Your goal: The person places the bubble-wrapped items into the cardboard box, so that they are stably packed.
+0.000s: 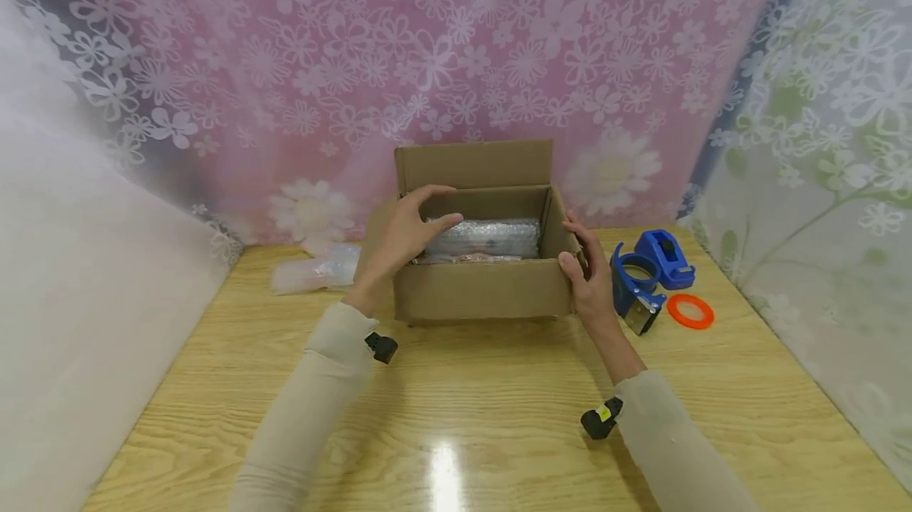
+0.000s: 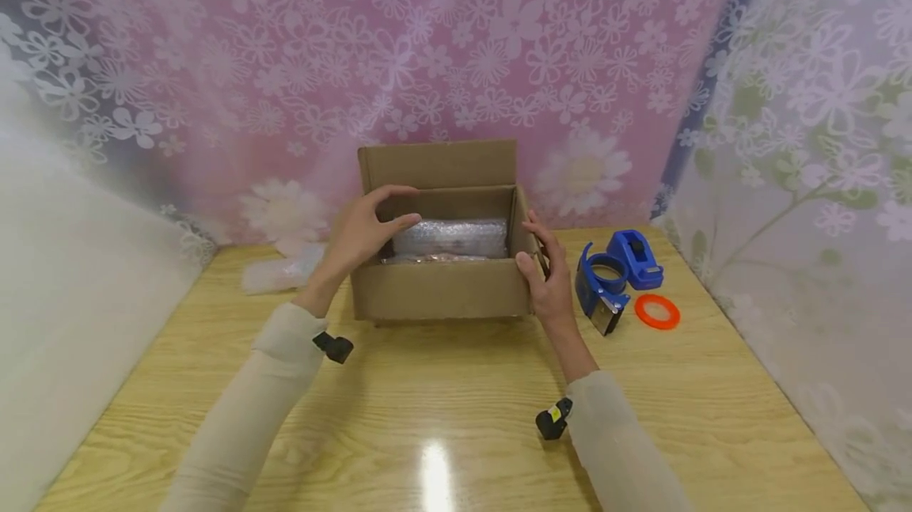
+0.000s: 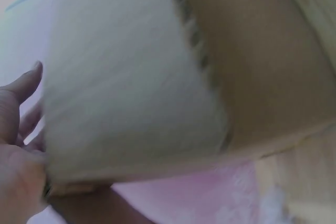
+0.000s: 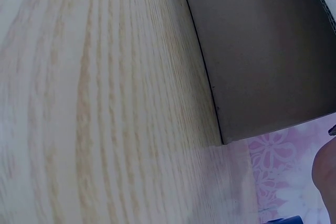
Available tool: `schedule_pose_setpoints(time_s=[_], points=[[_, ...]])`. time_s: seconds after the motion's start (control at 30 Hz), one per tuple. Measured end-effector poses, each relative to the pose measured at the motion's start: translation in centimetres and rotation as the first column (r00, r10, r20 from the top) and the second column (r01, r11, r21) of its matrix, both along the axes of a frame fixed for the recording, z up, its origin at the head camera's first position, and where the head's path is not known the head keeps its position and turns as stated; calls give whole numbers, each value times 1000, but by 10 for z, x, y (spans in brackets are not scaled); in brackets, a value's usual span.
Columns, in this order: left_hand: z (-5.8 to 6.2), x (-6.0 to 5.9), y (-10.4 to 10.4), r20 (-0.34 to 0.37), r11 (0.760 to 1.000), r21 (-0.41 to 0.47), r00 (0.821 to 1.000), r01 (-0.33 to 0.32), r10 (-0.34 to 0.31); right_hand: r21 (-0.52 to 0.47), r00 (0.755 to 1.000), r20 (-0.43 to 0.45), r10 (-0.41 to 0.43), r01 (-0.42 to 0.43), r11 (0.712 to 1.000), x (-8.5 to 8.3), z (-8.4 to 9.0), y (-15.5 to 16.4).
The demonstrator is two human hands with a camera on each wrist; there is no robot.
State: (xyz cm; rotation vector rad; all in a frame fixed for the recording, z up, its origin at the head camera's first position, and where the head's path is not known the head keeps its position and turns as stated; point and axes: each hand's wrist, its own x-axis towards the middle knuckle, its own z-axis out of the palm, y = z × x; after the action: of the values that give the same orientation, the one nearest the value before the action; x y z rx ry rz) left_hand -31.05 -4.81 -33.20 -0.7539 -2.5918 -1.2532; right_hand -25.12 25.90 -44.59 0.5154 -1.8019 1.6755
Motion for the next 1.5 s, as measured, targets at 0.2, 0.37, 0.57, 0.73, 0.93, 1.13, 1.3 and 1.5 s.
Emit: schedule_pose_setpoints(time_s=[0.2, 0.37, 0.57, 0.73, 0.93, 1.13, 1.3, 1.5], points=[[14, -5, -43, 37, 999, 41, 999, 10, -12, 8, 1000, 20, -4, 4, 1000, -1, -3, 0], [14, -15, -90, 24, 995, 32, 995, -94, 93, 8, 1000, 3, -11, 11, 1000, -3, -4, 2], [-5, -26, -140, 37, 990, -45, 990, -136, 137, 18, 1000, 6, -15, 14, 1000, -2, -1, 4], [-25, -30, -167, 157, 982, -108, 972, -158, 173, 17, 1000, 19, -10, 9, 1000, 0, 2, 4], [-53, -40, -190, 219, 958, -229, 950, -173, 224, 16, 1000, 18, -9, 9, 1000, -1, 0, 4], [-83, -46, -208, 248, 944, -296, 943, -145, 222, 16, 1000, 20, -6, 5, 1000, 5, 8, -3], [-101, -47, -218, 251, 934, -341, 947, -105, 199, 25, 1000, 26, 3, -3, 1000, 17, 25, -10], [-112, -43, -220, 239, 931, -357, 957, -71, 165, 38, 999, 47, -13, 11, 999, 23, 29, -10]])
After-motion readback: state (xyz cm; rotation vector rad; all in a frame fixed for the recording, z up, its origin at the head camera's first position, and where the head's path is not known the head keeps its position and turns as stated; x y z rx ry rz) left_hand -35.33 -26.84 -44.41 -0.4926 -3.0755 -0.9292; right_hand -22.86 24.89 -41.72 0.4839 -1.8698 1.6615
